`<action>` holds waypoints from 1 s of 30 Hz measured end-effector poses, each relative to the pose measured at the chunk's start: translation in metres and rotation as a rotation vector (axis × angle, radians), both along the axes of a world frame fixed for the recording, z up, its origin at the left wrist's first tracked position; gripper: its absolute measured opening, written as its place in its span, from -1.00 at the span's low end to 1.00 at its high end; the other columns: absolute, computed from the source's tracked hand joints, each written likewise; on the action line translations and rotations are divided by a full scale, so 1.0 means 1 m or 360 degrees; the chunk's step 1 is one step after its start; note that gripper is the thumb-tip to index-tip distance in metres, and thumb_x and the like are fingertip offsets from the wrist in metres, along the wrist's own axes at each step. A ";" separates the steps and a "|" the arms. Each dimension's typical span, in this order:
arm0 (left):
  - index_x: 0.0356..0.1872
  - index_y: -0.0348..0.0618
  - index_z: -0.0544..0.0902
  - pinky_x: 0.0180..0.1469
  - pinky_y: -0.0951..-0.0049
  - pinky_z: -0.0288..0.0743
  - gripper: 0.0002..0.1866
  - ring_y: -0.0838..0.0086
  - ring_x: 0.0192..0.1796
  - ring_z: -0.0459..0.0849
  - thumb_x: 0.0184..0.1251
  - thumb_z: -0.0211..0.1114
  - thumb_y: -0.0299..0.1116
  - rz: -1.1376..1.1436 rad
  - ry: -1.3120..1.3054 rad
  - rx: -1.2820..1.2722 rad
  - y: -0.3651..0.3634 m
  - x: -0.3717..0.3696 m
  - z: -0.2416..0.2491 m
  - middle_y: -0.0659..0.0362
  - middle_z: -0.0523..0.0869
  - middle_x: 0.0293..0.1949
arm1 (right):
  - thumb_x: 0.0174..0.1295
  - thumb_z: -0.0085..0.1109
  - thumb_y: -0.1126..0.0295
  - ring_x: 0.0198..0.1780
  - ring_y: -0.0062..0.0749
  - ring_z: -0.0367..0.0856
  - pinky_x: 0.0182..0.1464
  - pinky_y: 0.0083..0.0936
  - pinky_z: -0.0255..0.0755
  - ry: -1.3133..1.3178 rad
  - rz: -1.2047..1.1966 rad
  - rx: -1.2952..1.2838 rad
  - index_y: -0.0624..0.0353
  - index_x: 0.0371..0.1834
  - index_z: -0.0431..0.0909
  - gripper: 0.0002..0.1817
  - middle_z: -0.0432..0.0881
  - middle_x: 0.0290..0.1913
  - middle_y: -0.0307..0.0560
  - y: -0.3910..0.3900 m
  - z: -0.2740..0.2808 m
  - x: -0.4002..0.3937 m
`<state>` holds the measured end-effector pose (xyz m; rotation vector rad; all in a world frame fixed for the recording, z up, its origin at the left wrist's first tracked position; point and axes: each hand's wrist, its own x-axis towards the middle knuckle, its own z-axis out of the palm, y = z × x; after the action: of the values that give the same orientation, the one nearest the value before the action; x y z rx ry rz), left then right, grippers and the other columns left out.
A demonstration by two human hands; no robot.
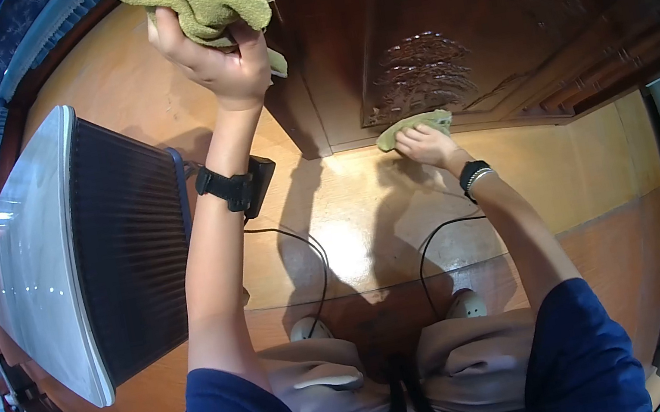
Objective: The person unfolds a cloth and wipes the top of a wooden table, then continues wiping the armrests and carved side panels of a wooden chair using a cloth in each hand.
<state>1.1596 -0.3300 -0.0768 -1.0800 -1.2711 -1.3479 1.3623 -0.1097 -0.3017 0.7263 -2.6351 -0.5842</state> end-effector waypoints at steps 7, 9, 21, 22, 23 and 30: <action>0.32 -0.35 -0.09 -0.07 0.44 0.48 -0.23 0.39 -0.08 0.52 0.28 0.19 -0.28 -0.0027 -0.0014 -0.0005 -0.001 -0.002 -0.003 -0.01 0.37 0.02 | 0.07 -0.01 0.34 -0.06 -0.46 0.44 0.02 -0.50 0.29 -0.0060 -0.0142 -0.0014 0.04 -0.28 0.49 -0.83 0.47 -0.17 -0.26 0.045 0.020 0.040; 0.32 -0.35 -0.09 -0.04 0.42 0.46 -0.22 0.38 -0.07 0.52 0.29 0.19 -0.23 -0.0002 0.0014 0.0026 0.001 -0.006 -0.004 -0.01 0.35 0.03 | 0.08 -0.01 0.35 -0.03 -0.43 0.44 0.04 -0.49 0.29 -0.0167 -0.0352 0.0016 0.06 -0.27 0.50 -0.83 0.48 -0.15 -0.23 0.051 0.026 0.047; 0.31 -0.34 0.01 0.11 0.27 0.33 -0.23 0.23 0.05 0.45 0.26 0.20 -0.13 0.0344 0.0006 -0.0007 -0.003 0.005 0.001 -0.05 0.30 0.07 | -0.16 0.20 0.47 -0.11 -0.33 0.44 -0.08 -0.39 0.29 0.1225 -0.0021 -0.0766 -0.04 -0.36 0.63 -0.77 0.51 -0.18 -0.26 -0.030 0.193 -0.019; 0.30 -0.35 0.04 0.17 0.21 0.25 -0.25 0.14 0.08 0.41 0.22 0.20 -0.19 0.0547 0.0068 -0.0083 -0.005 0.014 0.009 -0.07 0.29 0.09 | -0.21 0.18 0.52 -0.10 -0.32 0.43 -0.08 -0.39 0.28 0.1336 0.0000 -0.0798 -0.04 -0.37 0.63 -0.73 0.51 -0.19 -0.26 -0.033 0.220 -0.025; 0.30 -0.36 0.07 0.23 0.16 0.17 -0.26 0.05 0.11 0.37 0.17 0.21 -0.25 0.0752 0.0128 -0.0164 -0.005 0.020 0.016 -0.10 0.28 0.11 | -0.26 0.16 0.57 -0.10 -0.30 0.42 -0.07 -0.38 0.27 0.1444 0.0020 -0.0835 -0.04 -0.37 0.64 -0.68 0.51 -0.19 -0.26 -0.034 0.245 -0.029; 0.12 -0.20 0.49 0.30 0.00 0.13 -0.38 -0.13 0.29 0.23 -0.15 0.26 -0.45 0.1003 0.0150 -0.0302 0.000 0.048 0.038 -0.23 0.30 0.21 | -0.34 0.02 0.58 -0.07 -0.29 0.43 0.00 -0.37 0.22 0.1953 0.0009 -0.0959 -0.03 -0.26 0.66 -0.53 0.54 -0.19 -0.26 -0.037 0.286 -0.046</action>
<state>1.2076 -0.3298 -0.0388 -0.7565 -1.5225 -0.7056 1.3168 -0.1465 -0.0159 0.0794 -1.4937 -0.1009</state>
